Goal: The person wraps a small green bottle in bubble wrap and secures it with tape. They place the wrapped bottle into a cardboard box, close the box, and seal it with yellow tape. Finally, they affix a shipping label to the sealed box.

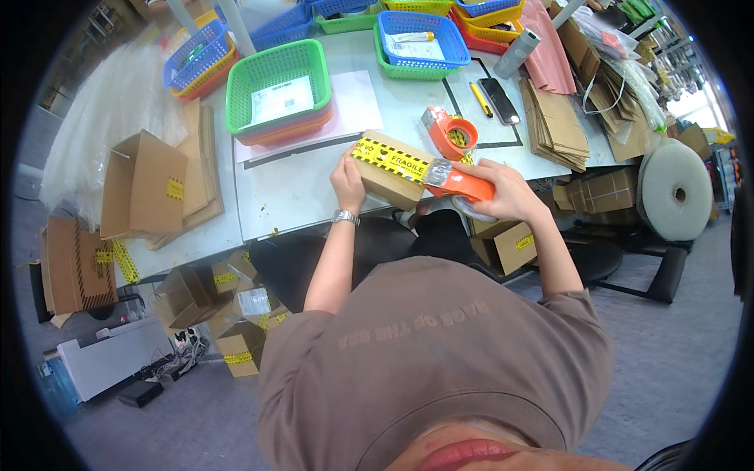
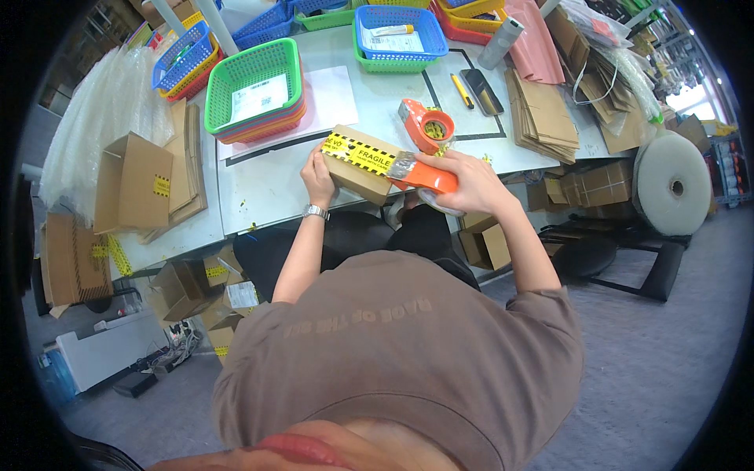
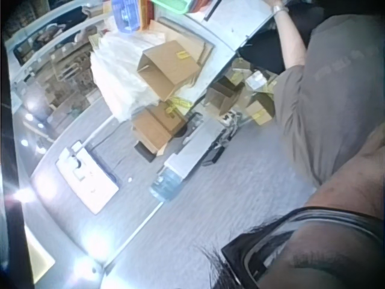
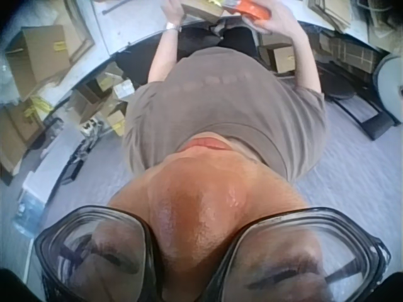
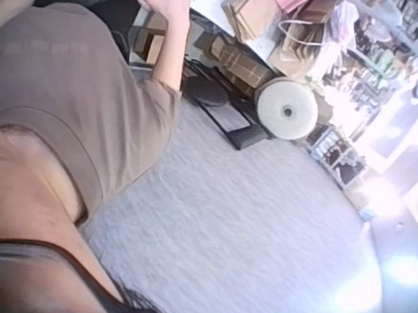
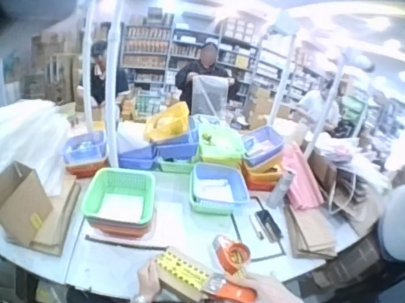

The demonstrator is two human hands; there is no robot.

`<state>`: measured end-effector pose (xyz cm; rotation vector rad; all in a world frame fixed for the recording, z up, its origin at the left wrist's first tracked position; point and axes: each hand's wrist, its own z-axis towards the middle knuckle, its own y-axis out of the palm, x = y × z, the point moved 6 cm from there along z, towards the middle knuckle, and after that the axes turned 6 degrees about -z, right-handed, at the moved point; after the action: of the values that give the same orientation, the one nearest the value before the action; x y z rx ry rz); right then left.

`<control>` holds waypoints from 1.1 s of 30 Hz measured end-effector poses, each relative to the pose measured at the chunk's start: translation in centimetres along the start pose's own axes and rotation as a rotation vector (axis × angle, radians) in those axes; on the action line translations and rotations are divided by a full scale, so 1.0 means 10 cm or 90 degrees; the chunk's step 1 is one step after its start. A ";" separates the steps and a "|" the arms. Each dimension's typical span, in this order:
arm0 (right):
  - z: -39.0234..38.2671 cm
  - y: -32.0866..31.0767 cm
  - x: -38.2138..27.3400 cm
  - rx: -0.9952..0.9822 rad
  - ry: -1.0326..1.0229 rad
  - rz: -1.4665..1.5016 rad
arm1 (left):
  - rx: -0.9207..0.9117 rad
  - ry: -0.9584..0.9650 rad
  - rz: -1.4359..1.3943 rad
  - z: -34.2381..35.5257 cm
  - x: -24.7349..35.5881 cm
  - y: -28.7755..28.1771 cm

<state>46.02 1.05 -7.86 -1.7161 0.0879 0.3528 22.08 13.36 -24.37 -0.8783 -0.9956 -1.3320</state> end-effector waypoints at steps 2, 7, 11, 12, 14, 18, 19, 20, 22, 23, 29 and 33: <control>-0.14 0.02 0.07 -0.020 0.035 0.015 | -0.005 -0.014 0.003 -0.01 -0.02 -0.01; -0.18 0.31 0.28 0.005 0.017 0.043 | -0.019 -0.020 0.014 0.01 -0.03 -0.01; -0.15 0.41 0.32 0.008 0.007 0.071 | -0.050 -0.043 0.014 0.04 -0.02 -0.02; -0.15 0.42 0.31 0.008 0.011 0.072 | -0.066 -0.056 0.008 0.04 -0.02 -0.01; -0.16 0.47 0.26 0.019 0.005 0.074 | -0.020 0.067 0.124 0.05 0.12 -0.08; -0.20 0.61 0.29 0.056 0.025 0.114 | -0.406 0.224 0.504 0.05 0.39 0.18; -0.21 0.65 0.30 0.073 0.023 0.121 | -0.426 0.278 0.508 -0.02 0.52 0.30; -0.22 0.66 0.30 0.076 0.026 0.130 | -0.444 0.291 0.518 -0.06 0.63 0.35; -0.23 0.68 0.30 0.088 0.030 0.146 | -0.481 0.321 0.537 -0.15 0.84 0.42; -0.23 0.69 0.30 0.090 0.034 0.156 | -0.517 0.323 0.507 -0.22 0.86 0.47; -0.28 0.70 0.29 0.102 0.053 0.191 | -0.510 0.356 0.496 -0.47 0.68 0.65; -0.48 0.55 0.13 0.047 0.068 0.122 | -0.489 0.382 0.518 -0.43 0.62 0.59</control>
<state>46.77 -4.42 -12.81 -1.6569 0.3409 0.3944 28.16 7.48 -19.80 -1.1632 0.3805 -1.1138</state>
